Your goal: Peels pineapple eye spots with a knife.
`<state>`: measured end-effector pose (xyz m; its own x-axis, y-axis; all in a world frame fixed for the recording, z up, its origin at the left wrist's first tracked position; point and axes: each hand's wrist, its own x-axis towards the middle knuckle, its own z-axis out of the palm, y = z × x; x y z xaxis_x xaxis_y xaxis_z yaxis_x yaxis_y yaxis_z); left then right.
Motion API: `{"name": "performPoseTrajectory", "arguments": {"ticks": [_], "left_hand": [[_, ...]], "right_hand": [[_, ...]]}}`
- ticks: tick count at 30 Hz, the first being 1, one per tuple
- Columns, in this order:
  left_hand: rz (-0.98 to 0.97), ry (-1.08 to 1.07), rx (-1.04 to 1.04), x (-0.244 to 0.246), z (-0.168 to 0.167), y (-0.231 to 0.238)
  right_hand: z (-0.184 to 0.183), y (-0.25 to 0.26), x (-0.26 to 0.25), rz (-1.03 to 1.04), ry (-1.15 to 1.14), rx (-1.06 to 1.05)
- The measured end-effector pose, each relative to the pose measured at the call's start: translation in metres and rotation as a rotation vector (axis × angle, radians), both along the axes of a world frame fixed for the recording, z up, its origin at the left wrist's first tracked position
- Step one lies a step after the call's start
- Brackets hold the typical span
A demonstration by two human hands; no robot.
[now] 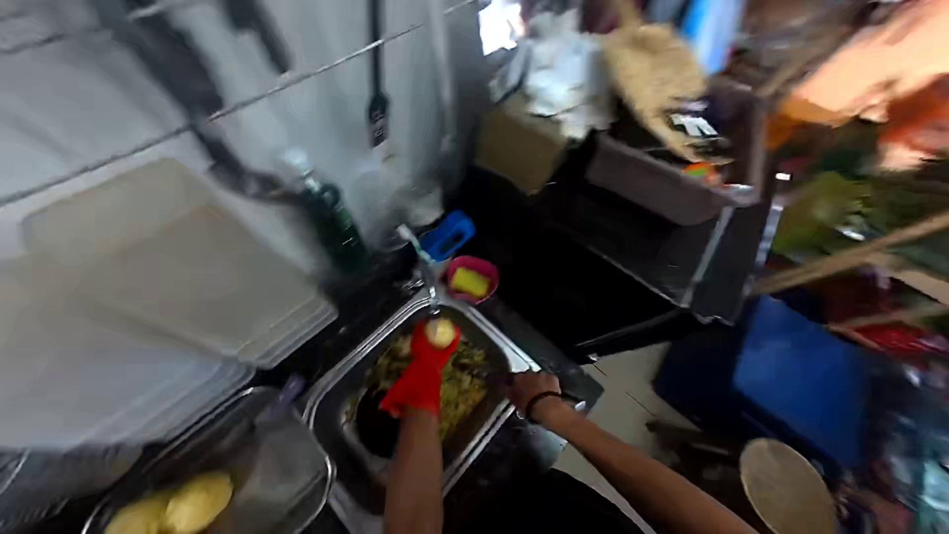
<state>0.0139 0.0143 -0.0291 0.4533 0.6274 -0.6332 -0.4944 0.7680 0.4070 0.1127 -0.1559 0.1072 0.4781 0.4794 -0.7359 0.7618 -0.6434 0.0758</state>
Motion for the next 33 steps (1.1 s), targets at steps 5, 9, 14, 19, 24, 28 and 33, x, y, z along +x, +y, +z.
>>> {"name": "performPoseTrajectory", "arguments": {"ticks": [5,9,14,19,24,28,33], "left_hand": [[0.041,0.072,-0.133,-0.023,0.030,-0.013],[0.120,-0.011,-0.166,-0.045,0.035,-0.023],[0.254,-0.080,-0.095,-0.084,0.034,-0.035],[0.342,-0.138,-0.168,-0.106,0.022,-0.071],[0.381,-0.159,-0.269,-0.111,0.017,-0.100],[0.426,-0.139,-0.316,-0.110,-0.012,-0.114],[0.377,-0.120,-0.327,-0.106,-0.012,-0.110]], "right_hand": [[-0.012,0.045,-0.006,0.158,-0.038,-0.017],[-0.018,0.075,-0.011,0.252,-0.059,0.006],[-0.007,0.114,-0.024,0.439,-0.051,0.067],[-0.003,0.137,-0.034,0.570,-0.035,0.107],[-0.004,0.138,-0.042,0.656,-0.060,0.077],[0.003,0.133,-0.042,0.685,-0.066,0.049],[-0.024,0.147,0.003,0.370,0.305,-0.011]]}}
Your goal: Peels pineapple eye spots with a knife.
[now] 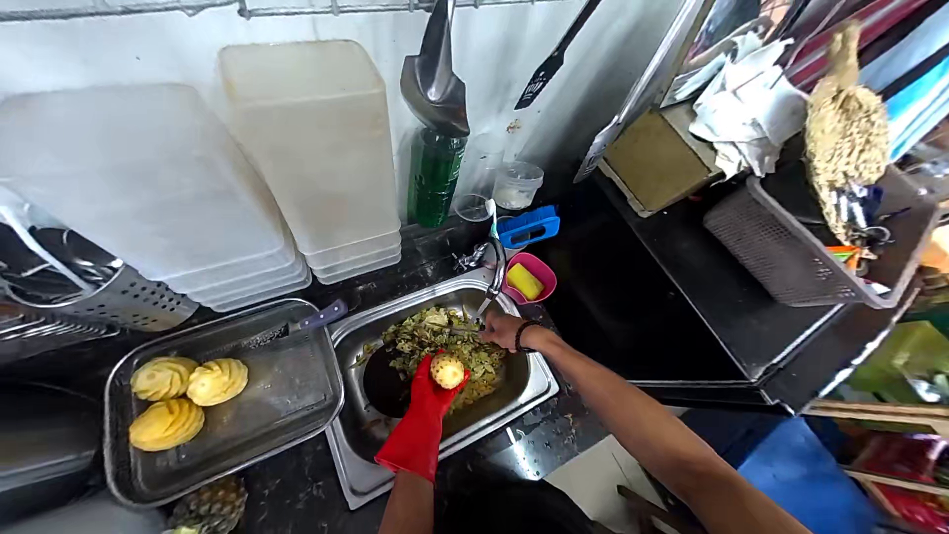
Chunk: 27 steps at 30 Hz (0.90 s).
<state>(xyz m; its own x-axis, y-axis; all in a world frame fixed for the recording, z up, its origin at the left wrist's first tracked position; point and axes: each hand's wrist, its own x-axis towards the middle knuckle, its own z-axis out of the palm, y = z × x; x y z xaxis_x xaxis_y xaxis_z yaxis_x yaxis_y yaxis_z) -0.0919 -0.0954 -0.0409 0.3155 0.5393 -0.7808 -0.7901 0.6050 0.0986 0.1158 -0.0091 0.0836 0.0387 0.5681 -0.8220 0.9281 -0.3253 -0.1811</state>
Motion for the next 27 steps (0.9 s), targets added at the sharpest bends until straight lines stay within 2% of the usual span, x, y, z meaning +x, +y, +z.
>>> {"name": "performPoseTrajectory", "arguments": {"ticks": [3,7,11,15,17,21,27], "left_hand": [[-0.020,0.013,0.050,0.007,0.005,0.004],[-0.030,0.040,0.038,0.010,0.009,0.009],[0.042,0.018,-0.024,0.016,-0.010,0.010],[0.098,-0.004,-0.023,0.035,-0.014,0.024],[0.062,-0.032,0.040,0.043,-0.007,0.037],[-0.012,-0.092,0.172,0.060,-0.004,0.061],[-0.001,-0.062,0.076,0.075,0.009,0.078]], "right_hand": [[-0.021,0.014,0.026,-0.298,0.302,-0.174],[-0.012,0.032,0.028,-0.319,0.382,-0.213],[-0.002,0.038,0.015,-0.143,0.264,-0.155],[-0.005,0.046,0.004,0.385,0.133,0.117],[-0.012,0.056,0.005,0.515,0.098,0.185],[-0.029,0.071,0.011,0.507,-0.029,0.348],[-0.044,0.096,0.020,0.532,-0.121,0.627]]}}
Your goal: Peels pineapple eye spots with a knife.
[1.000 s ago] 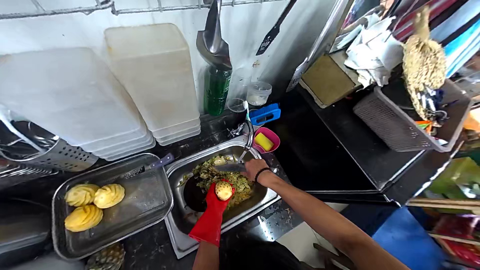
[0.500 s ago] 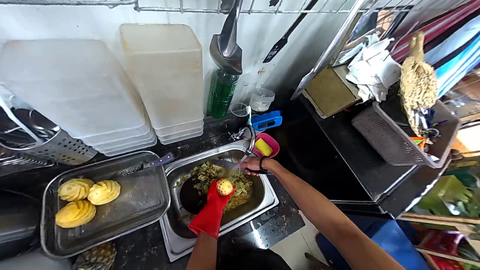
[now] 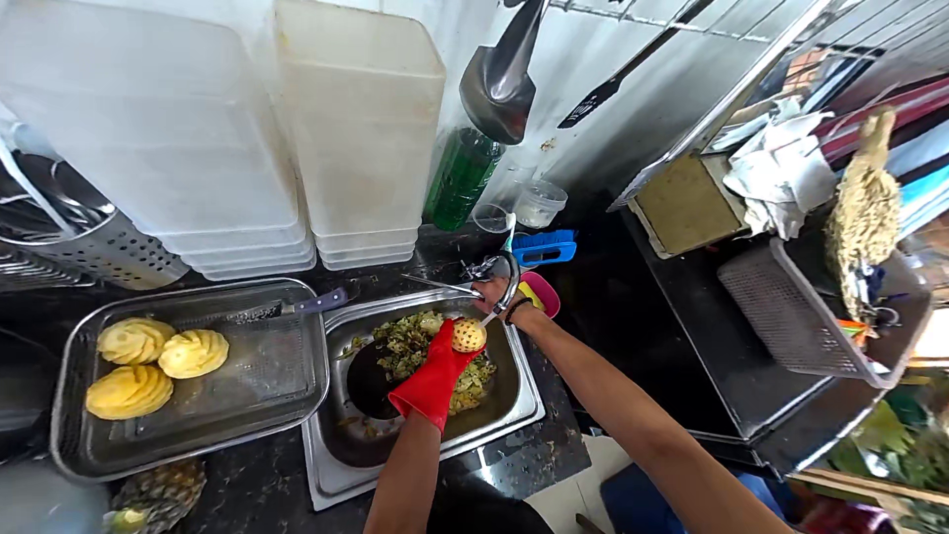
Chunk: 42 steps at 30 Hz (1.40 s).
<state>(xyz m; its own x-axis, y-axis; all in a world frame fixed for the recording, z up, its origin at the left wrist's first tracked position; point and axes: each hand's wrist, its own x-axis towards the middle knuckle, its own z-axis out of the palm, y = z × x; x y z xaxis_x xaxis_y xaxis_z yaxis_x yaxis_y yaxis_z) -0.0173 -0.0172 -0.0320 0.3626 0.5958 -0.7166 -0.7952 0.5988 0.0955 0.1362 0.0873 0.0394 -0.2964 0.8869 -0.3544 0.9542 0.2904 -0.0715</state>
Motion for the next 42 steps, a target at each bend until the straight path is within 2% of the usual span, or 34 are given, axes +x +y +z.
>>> {"name": "performPoseTrajectory", "arguments": {"ticks": [4,9,15,18,21,30,34,36,42], "left_hand": [[0.009,-0.030,-0.029,0.005,-0.006,0.002],[0.008,-0.075,0.011,-0.008,0.001,-0.004],[-0.016,-0.093,0.002,-0.020,0.000,-0.001],[-0.029,-0.082,0.019,-0.026,0.004,0.001],[-0.069,-0.085,0.073,-0.030,0.002,0.003],[-0.097,-0.106,0.090,-0.041,0.007,0.006],[-0.132,-0.116,0.159,-0.046,0.001,0.004],[-0.130,-0.125,0.186,-0.049,-0.001,0.001],[-0.100,-0.099,0.102,-0.051,-0.004,-0.001]], "right_hand": [[0.004,0.011,-0.011,0.020,-0.058,0.043],[-0.011,0.014,-0.008,0.284,0.070,0.360],[-0.025,0.011,0.005,0.306,0.111,0.420],[-0.029,0.011,0.012,0.320,0.127,0.396],[-0.009,0.014,-0.004,0.333,0.167,0.408],[0.018,0.013,-0.017,0.249,0.124,0.319],[0.019,0.014,-0.017,0.198,0.080,0.220],[0.006,0.014,-0.010,0.197,0.058,0.233],[0.021,0.022,-0.024,0.103,0.057,0.218]]}}
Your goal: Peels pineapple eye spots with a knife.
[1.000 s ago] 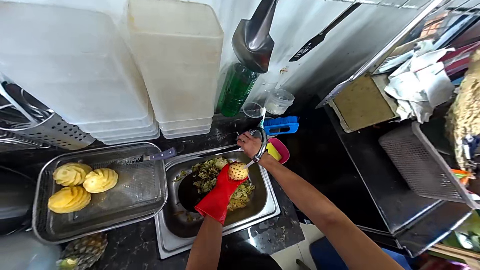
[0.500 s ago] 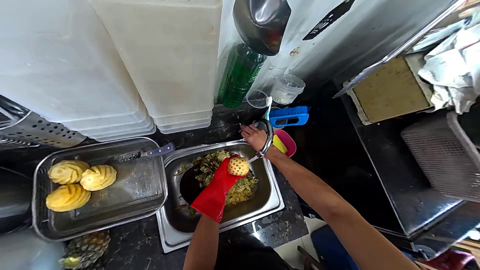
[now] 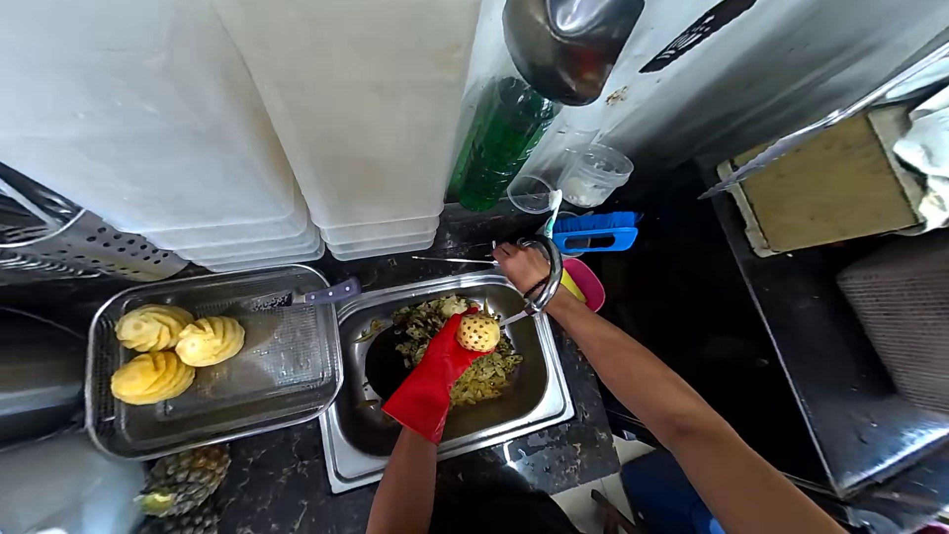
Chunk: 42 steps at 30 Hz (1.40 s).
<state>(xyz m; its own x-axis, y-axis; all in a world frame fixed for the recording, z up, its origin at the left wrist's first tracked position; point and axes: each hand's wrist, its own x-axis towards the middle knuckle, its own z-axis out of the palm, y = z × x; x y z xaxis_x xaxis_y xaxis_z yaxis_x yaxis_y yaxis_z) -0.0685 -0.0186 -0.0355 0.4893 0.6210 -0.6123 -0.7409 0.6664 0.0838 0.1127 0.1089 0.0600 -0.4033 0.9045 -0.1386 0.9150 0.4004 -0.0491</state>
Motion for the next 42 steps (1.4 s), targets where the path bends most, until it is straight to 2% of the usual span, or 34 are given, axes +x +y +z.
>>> {"name": "performPoseTrajectory", "arguments": {"ticks": [3,9,12,15,20,22,25,29,32,35,38,42], "left_hand": [[0.030,0.105,-0.107,0.007,0.001,0.002],[0.093,0.180,-0.157,0.016,0.015,0.008],[0.165,0.137,-0.116,0.015,0.010,0.001],[0.206,0.083,-0.088,-0.001,0.016,-0.013],[0.188,0.225,-0.116,-0.045,0.038,-0.056],[0.185,0.273,-0.143,-0.058,0.051,-0.068],[0.246,0.307,-0.154,-0.069,0.081,-0.092],[0.297,0.345,-0.129,-0.068,0.130,-0.114],[0.305,0.504,-0.185,-0.057,0.176,-0.130],[0.257,0.587,0.010,-0.055,0.191,-0.169],[0.030,0.845,0.296,-0.052,0.216,-0.207],[0.074,0.840,0.425,-0.045,0.218,-0.214]], "right_hand": [[-0.005,0.016,-0.007,-0.029,-0.068,-0.090],[-0.004,0.006,-0.022,-0.073,-0.070,-0.054],[-0.007,-0.008,-0.021,0.009,0.015,0.072],[-0.009,-0.050,-0.025,0.036,0.042,0.053],[-0.024,-0.113,-0.030,-0.238,0.189,-0.442],[-0.015,-0.129,-0.035,-0.334,0.376,-0.617],[0.009,-0.172,-0.042,-0.415,0.674,-0.729],[0.042,-0.222,-0.050,-0.279,0.724,-0.774],[0.067,-0.247,-0.058,-0.203,0.636,-0.636],[0.102,-0.259,-0.059,-0.167,0.465,-0.453],[0.123,-0.270,-0.053,-0.078,0.340,-0.327],[0.125,-0.279,-0.038,0.007,0.320,-0.154]]}}
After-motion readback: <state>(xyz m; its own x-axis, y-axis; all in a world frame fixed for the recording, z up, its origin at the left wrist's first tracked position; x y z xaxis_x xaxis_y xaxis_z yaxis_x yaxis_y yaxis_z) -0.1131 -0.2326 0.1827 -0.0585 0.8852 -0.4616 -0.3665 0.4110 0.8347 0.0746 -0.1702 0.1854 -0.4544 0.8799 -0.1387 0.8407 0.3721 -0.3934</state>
